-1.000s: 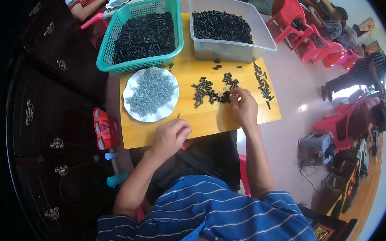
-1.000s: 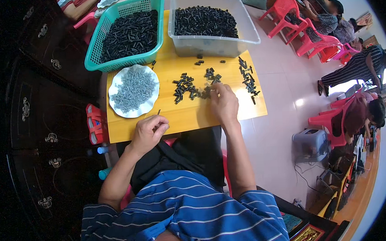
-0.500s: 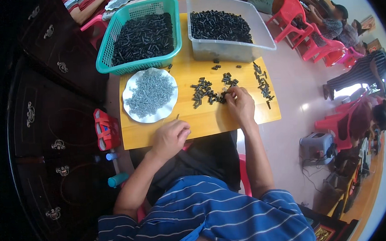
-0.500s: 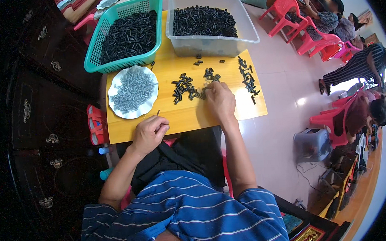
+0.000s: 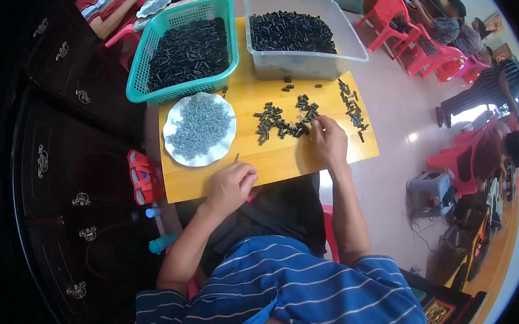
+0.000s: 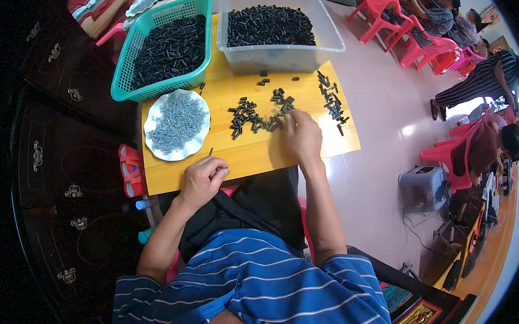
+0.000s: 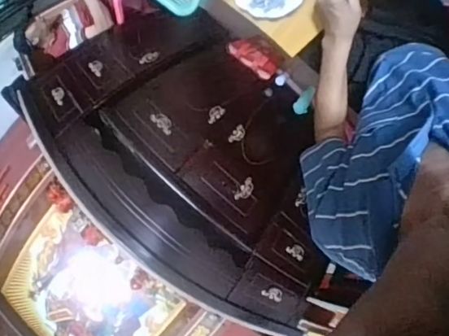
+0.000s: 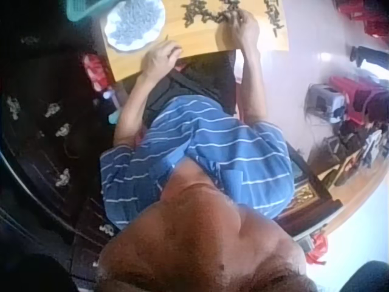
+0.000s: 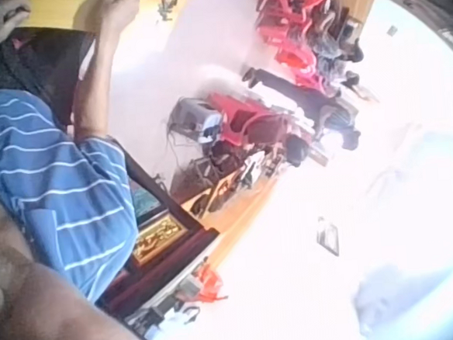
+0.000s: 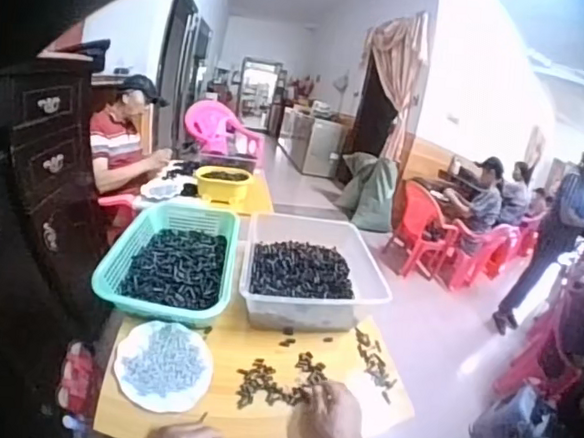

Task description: The person picks up small black plastic components and small metal pins by hand, inserting the pins into the plastic housings and then placing the assembled units onto the table surface.

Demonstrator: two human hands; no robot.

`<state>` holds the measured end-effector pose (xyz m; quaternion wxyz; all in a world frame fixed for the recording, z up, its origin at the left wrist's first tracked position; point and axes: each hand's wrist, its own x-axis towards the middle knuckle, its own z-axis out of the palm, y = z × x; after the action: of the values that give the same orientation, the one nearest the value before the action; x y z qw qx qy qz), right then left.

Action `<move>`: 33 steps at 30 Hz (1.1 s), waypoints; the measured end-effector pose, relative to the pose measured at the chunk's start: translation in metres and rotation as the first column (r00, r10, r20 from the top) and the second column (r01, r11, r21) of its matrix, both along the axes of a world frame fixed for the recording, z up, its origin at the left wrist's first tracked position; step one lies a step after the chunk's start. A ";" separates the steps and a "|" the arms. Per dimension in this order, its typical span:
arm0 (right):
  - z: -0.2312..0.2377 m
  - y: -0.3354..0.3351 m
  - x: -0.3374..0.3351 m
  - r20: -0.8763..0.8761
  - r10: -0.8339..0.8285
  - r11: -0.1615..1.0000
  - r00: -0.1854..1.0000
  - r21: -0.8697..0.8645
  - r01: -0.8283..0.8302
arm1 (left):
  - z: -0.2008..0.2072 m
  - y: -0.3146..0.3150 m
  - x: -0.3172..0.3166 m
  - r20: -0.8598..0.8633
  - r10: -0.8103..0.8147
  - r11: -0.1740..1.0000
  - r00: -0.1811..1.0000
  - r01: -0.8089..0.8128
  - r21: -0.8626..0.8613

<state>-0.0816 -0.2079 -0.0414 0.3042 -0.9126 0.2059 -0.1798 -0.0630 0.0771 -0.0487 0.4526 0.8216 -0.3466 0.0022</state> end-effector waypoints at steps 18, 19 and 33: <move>-0.008 -0.028 -0.005 0.104 -0.108 0.993 0.989 0.068 0.102 | 0.007 -0.063 0.035 0.275 -0.027 0.969 0.961 -0.042 0.245; -0.008 -0.027 -0.003 0.110 -0.084 0.996 0.990 0.034 0.081 | 0.008 -0.066 0.035 0.276 -0.037 0.968 0.960 -0.034 0.248; -0.015 -0.021 0.001 0.134 -0.047 0.991 0.990 -0.121 0.064 | 0.010 -0.059 0.016 0.202 -0.035 0.993 0.979 0.010 0.121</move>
<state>-0.0802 -0.2292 -0.0561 0.2543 -0.9099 0.1992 -0.2602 -0.0472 0.0186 -0.0386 0.3647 0.8387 -0.3999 0.0603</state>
